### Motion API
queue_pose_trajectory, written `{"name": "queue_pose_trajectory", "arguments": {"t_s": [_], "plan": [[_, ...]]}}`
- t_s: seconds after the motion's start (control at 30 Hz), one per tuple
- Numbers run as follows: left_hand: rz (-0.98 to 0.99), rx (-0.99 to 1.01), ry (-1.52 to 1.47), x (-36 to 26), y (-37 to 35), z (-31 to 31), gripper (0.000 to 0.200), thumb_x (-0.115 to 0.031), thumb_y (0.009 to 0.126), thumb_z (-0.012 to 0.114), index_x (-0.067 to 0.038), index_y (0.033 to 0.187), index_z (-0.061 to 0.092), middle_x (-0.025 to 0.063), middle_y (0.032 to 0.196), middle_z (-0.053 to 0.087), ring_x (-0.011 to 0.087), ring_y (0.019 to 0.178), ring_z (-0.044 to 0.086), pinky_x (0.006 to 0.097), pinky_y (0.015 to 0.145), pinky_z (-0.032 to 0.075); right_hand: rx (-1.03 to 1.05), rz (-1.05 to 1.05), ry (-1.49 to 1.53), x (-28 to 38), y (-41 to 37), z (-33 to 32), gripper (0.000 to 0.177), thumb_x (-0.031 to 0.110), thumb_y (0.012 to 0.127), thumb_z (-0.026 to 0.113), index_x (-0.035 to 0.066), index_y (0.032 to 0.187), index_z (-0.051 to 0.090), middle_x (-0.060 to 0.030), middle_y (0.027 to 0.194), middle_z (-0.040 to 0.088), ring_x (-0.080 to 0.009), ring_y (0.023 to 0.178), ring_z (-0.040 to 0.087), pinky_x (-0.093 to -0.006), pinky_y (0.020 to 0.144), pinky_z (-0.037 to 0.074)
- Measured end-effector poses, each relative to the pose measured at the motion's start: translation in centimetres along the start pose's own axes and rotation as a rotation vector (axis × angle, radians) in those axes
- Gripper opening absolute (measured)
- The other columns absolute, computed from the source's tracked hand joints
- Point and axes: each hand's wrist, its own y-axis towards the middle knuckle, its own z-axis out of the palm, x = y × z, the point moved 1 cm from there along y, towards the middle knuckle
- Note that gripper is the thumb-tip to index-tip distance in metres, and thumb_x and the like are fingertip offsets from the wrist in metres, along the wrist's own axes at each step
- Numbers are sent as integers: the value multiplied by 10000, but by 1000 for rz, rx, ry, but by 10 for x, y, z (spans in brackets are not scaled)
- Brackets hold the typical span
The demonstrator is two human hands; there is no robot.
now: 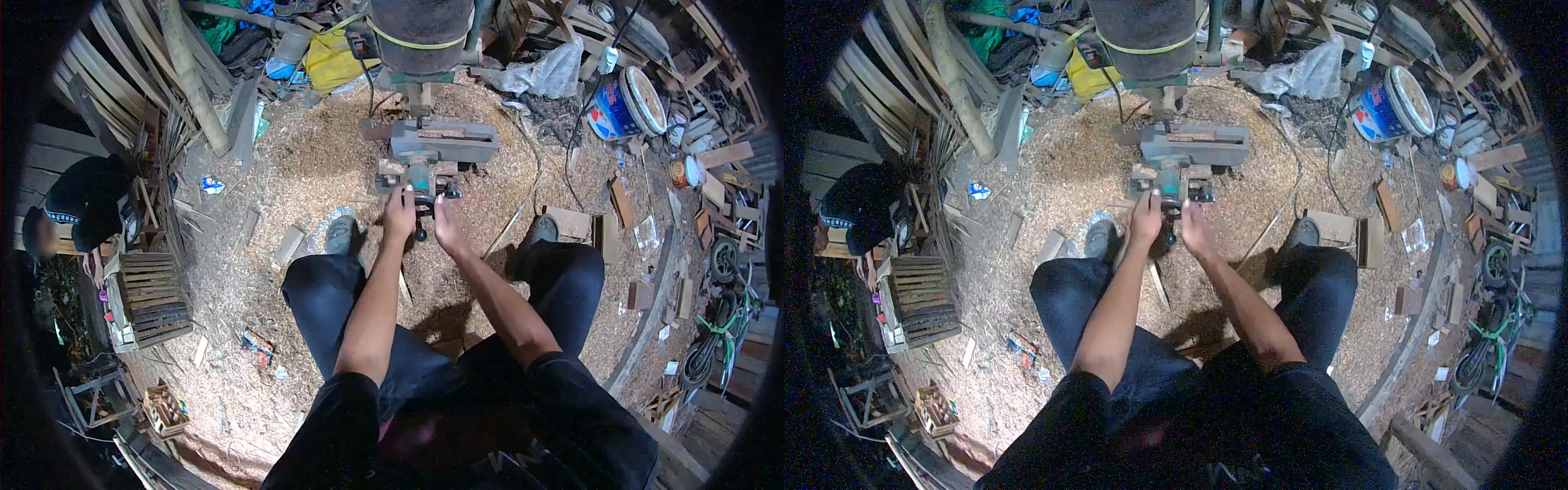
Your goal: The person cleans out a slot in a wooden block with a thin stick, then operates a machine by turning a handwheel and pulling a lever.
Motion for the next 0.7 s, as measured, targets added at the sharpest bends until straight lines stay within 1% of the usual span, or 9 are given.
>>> {"name": "queue_pose_trajectory", "arguments": {"t_s": [0.13,0.17,0.4,0.47,0.5,0.57,0.63,0.67,0.7], "plan": [[-12,30,44,18,1,1,459,-394,1007,385,1,1089,603,272,1019,636,454,1009,591,467,873,451,20,129,32,65,-11,-29,676,461,1042,190,-92,1289,490,-279,1355,504,-371,1271,474,-399,1069,333],[27,-23,0,19,1,4,396,-314,995,416,40,983,592,296,944,619,490,937,574,505,820,445,-68,120,83,62,-13,-26,689,474,1038,197,-101,1230,525,-286,1278,553,-352,1201,523,-393,1040,357],[28,-78,-86,27,15,16,419,-326,984,455,12,1223,519,276,1103,601,432,1063,564,451,929,431,-104,448,204,18,-1,-3,742,534,1031,190,-80,1263,535,-227,1228,581,-273,1140,523,-373,1025,361],[43,-78,-236,36,25,30,453,-323,983,464,10,1289,479,263,1178,577,419,1113,546,441,970,416,-145,328,291,-7,9,9,760,550,1029,184,-77,1248,552,-192,1223,589,-275,1132,522,-375,1020,366],[48,-76,-305,44,28,35,474,-322,982,468,9,1322,459,256,1215,565,413,1138,537,436,990,408,-206,284,282,44,-4,3,764,555,1029,184,-75,1241,560,-185,1202,602,-277,1117,532,-381,1013,375],[-242,213,171,69,27,15,517,-350,982,406,13,1348,461,281,1327,501,415,1214,507,453,1030,390,-231,185,337,63,-5,-10,754,556,1030,200,-68,1198,590,-177,1082,653,-296,1045,580,-426,974,415],[-494,285,365,101,30,3,572,-394,976,369,20,1357,470,282,1374,485,411,1257,492,456,1061,374,-240,234,598,109,2,-32,750,555,1030,200,-60,1172,605,-168,1008,665,-305,993,600,-448,946,433],[-606,212,323,129,33,10,603,-424,969,364,24,1354,479,271,1365,502,407,1261,492,449,1073,367,-243,254,727,129,5,-43,749,555,1030,200,-57,1159,613,-163,971,671,-309,967,609,-459,932,442],[-716,137,288,144,35,13,634,-455,962,358,29,1351,488,260,1356,519,403,1266,492,442,1084,360,-270,256,647,132,8,-49,782,580,1019,179,-58,1244,572,-217,1139,637,-338,1121,571,-449,1015,397]]}}
